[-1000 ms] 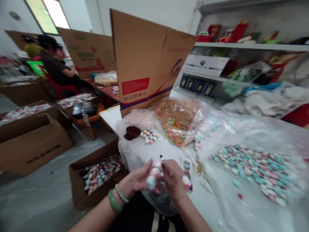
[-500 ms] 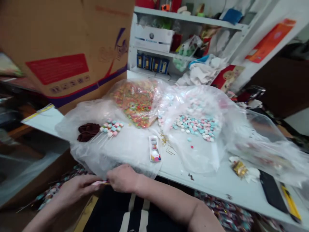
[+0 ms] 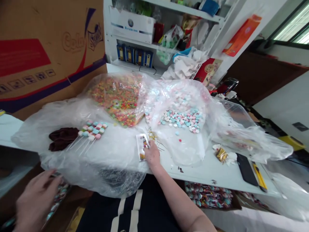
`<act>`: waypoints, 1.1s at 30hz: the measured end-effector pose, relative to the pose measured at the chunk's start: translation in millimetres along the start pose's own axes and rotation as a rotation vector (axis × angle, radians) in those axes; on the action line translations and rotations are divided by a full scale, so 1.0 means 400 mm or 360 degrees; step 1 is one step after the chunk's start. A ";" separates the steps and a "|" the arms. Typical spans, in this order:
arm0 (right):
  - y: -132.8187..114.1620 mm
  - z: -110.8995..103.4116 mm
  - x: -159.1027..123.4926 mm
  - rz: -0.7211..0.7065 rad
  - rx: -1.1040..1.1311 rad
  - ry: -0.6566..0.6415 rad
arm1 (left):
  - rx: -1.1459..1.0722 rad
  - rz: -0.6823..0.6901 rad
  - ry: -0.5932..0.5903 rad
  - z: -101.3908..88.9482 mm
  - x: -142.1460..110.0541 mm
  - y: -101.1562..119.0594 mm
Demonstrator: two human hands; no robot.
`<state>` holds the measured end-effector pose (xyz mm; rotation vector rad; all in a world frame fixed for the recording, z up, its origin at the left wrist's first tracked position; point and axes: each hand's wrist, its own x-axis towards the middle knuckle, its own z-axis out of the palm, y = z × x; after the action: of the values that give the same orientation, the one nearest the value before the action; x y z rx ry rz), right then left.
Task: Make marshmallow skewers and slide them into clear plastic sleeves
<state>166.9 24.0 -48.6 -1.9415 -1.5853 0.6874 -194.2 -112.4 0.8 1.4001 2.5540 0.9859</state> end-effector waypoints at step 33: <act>-0.219 0.021 -0.059 0.0189 0.1196 -0.0719 | -0.1942 -0.1149 -0.0585 0.295 -0.037 0.438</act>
<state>94.6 16.3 6.5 -1.3682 -1.1742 1.5890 -16.0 1.9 2.0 0.2391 1.3961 1.4686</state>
